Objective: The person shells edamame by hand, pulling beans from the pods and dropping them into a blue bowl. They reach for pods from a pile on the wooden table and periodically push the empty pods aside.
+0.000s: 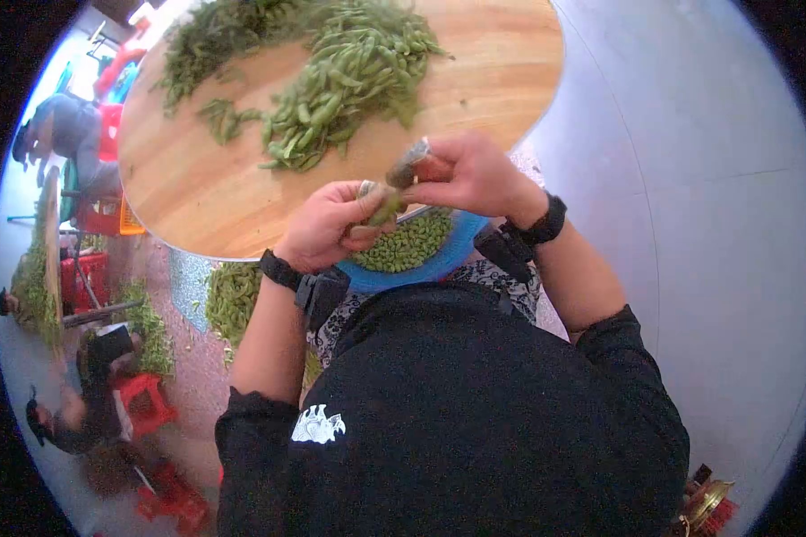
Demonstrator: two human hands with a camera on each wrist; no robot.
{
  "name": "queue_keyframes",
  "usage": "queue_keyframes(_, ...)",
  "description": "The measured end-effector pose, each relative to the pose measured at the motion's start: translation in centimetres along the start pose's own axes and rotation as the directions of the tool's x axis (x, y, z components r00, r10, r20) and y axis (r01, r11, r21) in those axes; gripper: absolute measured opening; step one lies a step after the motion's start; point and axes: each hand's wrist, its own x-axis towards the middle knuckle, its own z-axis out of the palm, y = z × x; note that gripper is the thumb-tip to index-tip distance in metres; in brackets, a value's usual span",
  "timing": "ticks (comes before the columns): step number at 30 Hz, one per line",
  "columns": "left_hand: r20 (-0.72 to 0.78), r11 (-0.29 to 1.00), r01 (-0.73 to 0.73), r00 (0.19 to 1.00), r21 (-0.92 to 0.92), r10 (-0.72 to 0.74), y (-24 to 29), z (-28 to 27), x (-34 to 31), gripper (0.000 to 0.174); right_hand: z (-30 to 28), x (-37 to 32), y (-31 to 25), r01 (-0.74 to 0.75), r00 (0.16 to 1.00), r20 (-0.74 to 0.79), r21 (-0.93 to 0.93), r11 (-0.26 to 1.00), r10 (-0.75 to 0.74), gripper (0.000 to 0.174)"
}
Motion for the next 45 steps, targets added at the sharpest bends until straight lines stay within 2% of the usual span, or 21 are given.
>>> queue_keyframes(1,0.042,0.993,0.014,0.999,-0.117,-0.009,-0.3,0.0,0.0,0.021,0.1,0.0,-0.3,0.022,0.997,-0.073,-0.060,0.998,-0.026,0.024)
queue_keyframes(3,0.116,0.989,0.016,0.993,-0.144,0.001,-1.2,-0.2,0.3,0.020,0.7,-0.2,-0.3,0.036,0.988,-0.147,-0.116,0.993,-0.053,0.029)
queue_keyframes(5,0.041,0.933,-0.152,0.984,-0.326,0.175,-1.9,0.8,0.4,0.020,1.6,-0.5,-0.1,-0.046,0.856,-0.472,-0.475,0.879,-0.211,0.033)
queue_keyframes(6,0.038,0.934,-0.154,0.984,-0.323,0.175,-2.1,1.3,0.4,0.020,2.3,-0.9,-0.6,-0.043,0.855,-0.473,-0.473,0.880,-0.212,0.033)
queue_keyframes(8,-0.200,0.859,-0.332,0.941,-0.390,0.273,-2.6,1.9,0.3,0.020,3.6,-1.8,-1.4,-0.023,0.879,-0.468,-0.238,0.971,-0.094,0.034)
queue_keyframes(11,-0.211,0.860,-0.385,0.920,-0.335,0.330,-3.5,1.3,0.7,0.019,5.5,-2.0,0.4,-0.003,0.900,-0.414,-0.317,0.948,-0.136,0.033)
queue_keyframes(12,-0.209,0.861,-0.385,0.920,-0.333,0.330,-3.3,1.7,0.6,0.019,5.4,-2.0,0.3,0.006,0.902,-0.409,-0.318,0.948,-0.143,0.021)
queue_keyframes(14,-0.324,0.847,-0.475,0.862,-0.241,0.391,-2.9,2.6,0.3,0.018,5.0,-1.8,0.2,0.005,0.911,-0.390,-0.314,0.949,-0.134,0.021)
queue_keyframes(16,-0.328,0.849,-0.508,0.834,-0.145,0.443,-3.3,2.1,0.1,0.019,4.9,-2.0,-0.2,-0.005,0.921,-0.371,-0.308,0.952,-0.115,0.021)
queue_keyframes(18,-0.323,0.837,-0.546,0.801,-0.044,0.505,-3.3,2.0,0.1,0.019,4.6,-1.9,-0.9,-0.159,0.925,-0.356,-0.051,0.986,0.131,0.019)
queue_keyframes(21,-0.373,0.812,-0.562,0.796,-0.161,0.477,-2.9,2.5,0.0,0.021,5.1,-2.5,-0.7,-0.171,0.921,-0.350,0.034,0.985,0.172,0.021)
queue_keyframes(22,-0.381,0.810,-0.560,0.796,-0.172,0.470,-2.9,2.6,-0.1,0.022,5.2,-2.6,-0.7,-0.176,0.920,-0.349,0.035,0.984,0.177,0.021)
queue_keyframes(24,-0.391,0.810,-0.557,0.797,-0.183,0.459,-2.9,2.7,-0.1,0.022,5.3,-2.9,-0.8,-0.054,0.936,-0.352,-0.178,0.982,-0.013,0.016)
queue_keyframes(36,-0.390,0.774,-0.631,0.726,-0.049,0.567,-3.5,3.0,-0.2,0.020,5.6,-3.2,-0.4,-0.023,0.914,-0.397,-0.248,0.968,-0.080,0.015)
queue_keyframes(37,-0.408,0.772,-0.633,0.692,0.056,0.596,-3.6,3.1,-0.1,0.020,5.7,-3.3,-0.4,-0.024,0.914,-0.397,-0.248,0.968,-0.079,0.015)
queue_keyframes(39,-0.421,0.763,-0.626,0.656,0.160,0.627,-3.8,3.1,-0.1,0.020,5.8,-3.4,-0.5,-0.117,0.908,-0.412,-0.074,0.990,0.077,0.016)
queue_keyframes(40,-0.405,0.732,-0.637,0.619,0.243,0.673,-4.0,3.0,-0.1,0.020,5.7,-3.3,-0.5,-0.117,0.908,-0.413,-0.074,0.990,0.076,0.016)
queue_keyframes(41,-0.384,0.694,-0.643,0.581,0.323,0.717,-4.2,2.9,0.0,0.021,5.4,-3.3,-0.8,-0.193,0.911,-0.329,0.190,0.963,0.248,0.018)
queue_keyframes(42,-0.383,0.693,-0.644,0.581,0.324,0.719,-4.3,2.7,0.1,0.021,5.2,-3.2,-0.9,-0.274,0.899,-0.203,0.432,0.859,0.389,0.020)
queue_keyframes(43,-0.328,0.644,-0.652,0.554,0.400,0.765,-4.4,2.5,0.1,0.021,4.9,-3.1,-0.9,-0.273,0.898,-0.205,0.433,0.859,0.389,0.020)
queue_keyframes(45,-0.266,0.591,-0.658,0.532,0.467,0.804,-4.4,2.0,0.1,0.022,4.2,-2.9,-0.6,-0.385,0.867,0.045,0.694,0.608,0.497,0.023)
